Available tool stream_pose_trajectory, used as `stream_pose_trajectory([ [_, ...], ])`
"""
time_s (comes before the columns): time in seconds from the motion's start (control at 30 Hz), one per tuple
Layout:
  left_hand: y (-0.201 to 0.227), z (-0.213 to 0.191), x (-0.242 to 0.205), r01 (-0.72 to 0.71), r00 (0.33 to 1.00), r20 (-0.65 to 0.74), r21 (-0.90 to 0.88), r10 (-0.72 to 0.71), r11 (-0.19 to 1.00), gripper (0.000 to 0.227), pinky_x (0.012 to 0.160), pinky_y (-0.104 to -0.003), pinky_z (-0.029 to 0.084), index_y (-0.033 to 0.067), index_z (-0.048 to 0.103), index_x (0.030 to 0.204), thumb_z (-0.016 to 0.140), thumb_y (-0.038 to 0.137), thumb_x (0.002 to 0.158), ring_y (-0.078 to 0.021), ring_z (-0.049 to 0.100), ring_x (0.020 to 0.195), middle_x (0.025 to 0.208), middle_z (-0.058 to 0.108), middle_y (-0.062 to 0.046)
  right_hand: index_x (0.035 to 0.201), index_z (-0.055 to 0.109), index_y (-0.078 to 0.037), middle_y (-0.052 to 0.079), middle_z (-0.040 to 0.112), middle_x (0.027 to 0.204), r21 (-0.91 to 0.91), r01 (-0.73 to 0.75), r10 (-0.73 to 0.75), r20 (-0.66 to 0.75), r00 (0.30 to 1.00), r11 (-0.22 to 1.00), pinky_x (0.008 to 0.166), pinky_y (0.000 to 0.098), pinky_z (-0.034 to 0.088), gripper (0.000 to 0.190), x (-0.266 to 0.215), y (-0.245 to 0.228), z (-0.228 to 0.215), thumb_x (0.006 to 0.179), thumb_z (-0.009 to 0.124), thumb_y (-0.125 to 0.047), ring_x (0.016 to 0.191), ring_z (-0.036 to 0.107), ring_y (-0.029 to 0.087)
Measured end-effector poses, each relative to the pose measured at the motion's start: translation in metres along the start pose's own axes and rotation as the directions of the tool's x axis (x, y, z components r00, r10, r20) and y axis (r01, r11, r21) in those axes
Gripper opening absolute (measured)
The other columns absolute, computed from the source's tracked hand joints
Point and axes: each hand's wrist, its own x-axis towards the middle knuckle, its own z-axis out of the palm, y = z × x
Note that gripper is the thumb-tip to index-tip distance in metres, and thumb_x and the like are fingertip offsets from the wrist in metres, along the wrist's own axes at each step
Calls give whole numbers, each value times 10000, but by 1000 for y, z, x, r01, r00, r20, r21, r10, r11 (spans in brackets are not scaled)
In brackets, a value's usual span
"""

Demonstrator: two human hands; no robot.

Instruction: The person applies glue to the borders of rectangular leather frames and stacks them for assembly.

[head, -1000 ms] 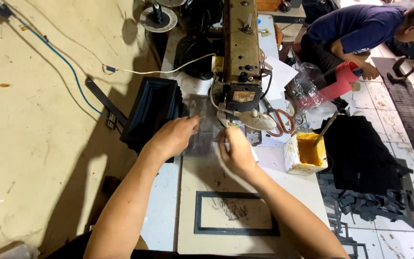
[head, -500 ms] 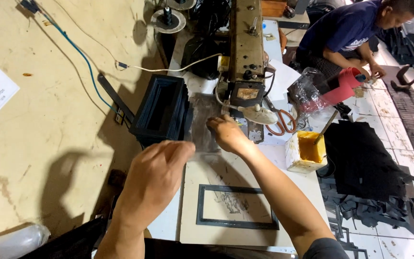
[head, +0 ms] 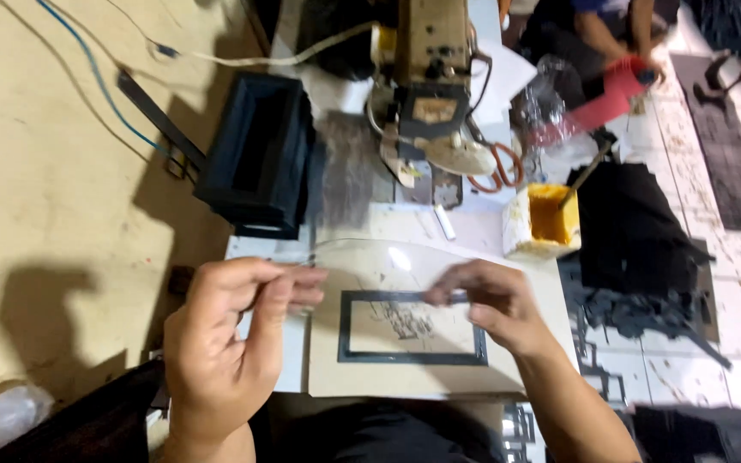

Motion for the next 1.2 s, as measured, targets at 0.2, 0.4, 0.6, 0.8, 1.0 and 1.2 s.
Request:
stream_pose_trajectory([
  [0.2,-58,23,-74,401,916,181,-370,-359,838,49,717,-303,730,-16,633,1034,613,19,1005,-182,826,839,935,801,-141,962,728,56,166,747,863,-226,-237,121,-433,893,945,696,328,637,61,-84,-28,-2,944,670,49,809,740,204],
  [0.4,-92,40,-112,641,742,350,-124,-572,757,86,586,-264,683,8,736,873,709,84,903,-139,803,647,745,813,-97,921,742,52,135,748,850,-100,-499,338,-621,708,861,748,319,573,107,-136,-4,-2,941,654,-5,824,703,187],
  [0.6,-131,50,-127,730,607,451,9,-654,683,107,454,-226,579,22,733,848,695,94,918,-67,690,532,638,731,-36,880,722,-10,65,662,928,-460,-627,216,-672,709,629,844,287,441,68,-124,26,6,905,726,-73,921,543,166],
  [0.8,-138,58,-111,743,572,452,67,-684,666,192,381,-238,367,26,687,763,721,112,931,-63,499,440,546,634,-11,882,724,-41,73,611,1058,-588,-628,149,-658,738,509,925,336,428,109,-111,40,3,888,745,-147,1093,491,205],
  [1.0,-143,65,-104,698,549,431,234,-716,676,183,362,-226,412,54,690,761,730,151,912,-41,543,409,543,663,10,860,717,-35,78,606,1080,-617,-670,139,-684,716,413,943,354,408,137,-101,47,4,878,757,-165,1127,448,238],
  [1.2,-144,66,-96,696,500,419,326,-758,640,197,372,-258,398,55,689,758,736,168,913,-79,541,401,528,667,-26,848,721,-32,79,613,1077,-637,-681,119,-693,711,361,944,366,402,137,-95,50,4,867,763,-160,1116,450,248],
])
